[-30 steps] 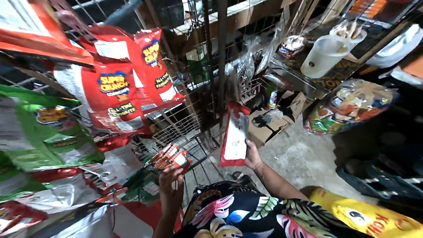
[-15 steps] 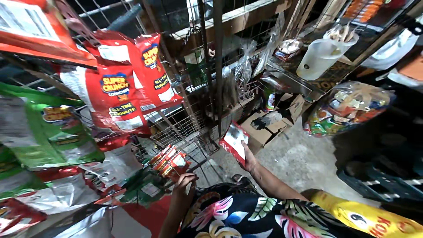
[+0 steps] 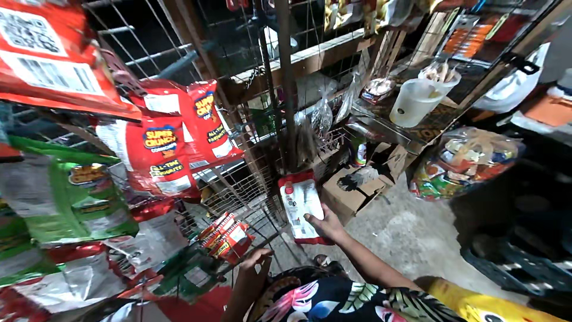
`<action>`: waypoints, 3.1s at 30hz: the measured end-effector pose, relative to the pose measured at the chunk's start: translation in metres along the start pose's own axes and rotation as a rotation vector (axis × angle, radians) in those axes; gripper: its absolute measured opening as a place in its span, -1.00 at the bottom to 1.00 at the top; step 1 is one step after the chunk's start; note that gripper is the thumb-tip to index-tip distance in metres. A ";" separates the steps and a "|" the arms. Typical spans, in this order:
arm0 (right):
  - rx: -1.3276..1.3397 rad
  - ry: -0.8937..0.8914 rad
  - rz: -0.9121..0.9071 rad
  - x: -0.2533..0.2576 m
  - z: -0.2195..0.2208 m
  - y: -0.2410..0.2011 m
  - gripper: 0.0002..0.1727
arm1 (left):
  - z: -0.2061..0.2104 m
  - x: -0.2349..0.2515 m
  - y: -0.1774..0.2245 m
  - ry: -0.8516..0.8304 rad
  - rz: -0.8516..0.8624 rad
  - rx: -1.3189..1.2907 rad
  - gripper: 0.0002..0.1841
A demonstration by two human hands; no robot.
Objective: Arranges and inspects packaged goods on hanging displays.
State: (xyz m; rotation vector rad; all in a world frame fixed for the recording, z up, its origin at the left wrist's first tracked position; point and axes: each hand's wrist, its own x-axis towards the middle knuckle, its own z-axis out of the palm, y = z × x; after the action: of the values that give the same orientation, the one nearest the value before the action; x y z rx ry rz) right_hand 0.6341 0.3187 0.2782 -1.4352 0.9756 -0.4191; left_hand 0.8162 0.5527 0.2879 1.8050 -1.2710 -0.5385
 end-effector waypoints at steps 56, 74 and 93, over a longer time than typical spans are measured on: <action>0.090 -0.616 -0.568 -0.048 0.043 -0.007 -0.32 | 0.016 -0.034 0.029 0.315 -0.185 -0.544 -0.53; -0.013 -0.537 -0.569 -0.048 0.042 -0.002 -0.45 | 0.012 -0.032 0.028 0.389 -0.167 -0.642 -0.35; 0.135 -0.576 -0.510 -0.056 0.044 -0.009 -0.49 | 0.021 -0.035 0.020 0.305 -0.154 -0.370 -0.34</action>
State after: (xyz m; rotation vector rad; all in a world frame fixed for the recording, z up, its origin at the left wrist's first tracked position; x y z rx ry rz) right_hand 0.6384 0.3879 0.2969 -1.5507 0.1117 -0.3953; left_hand 0.7761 0.5744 0.2889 1.6040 -0.7734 -0.5198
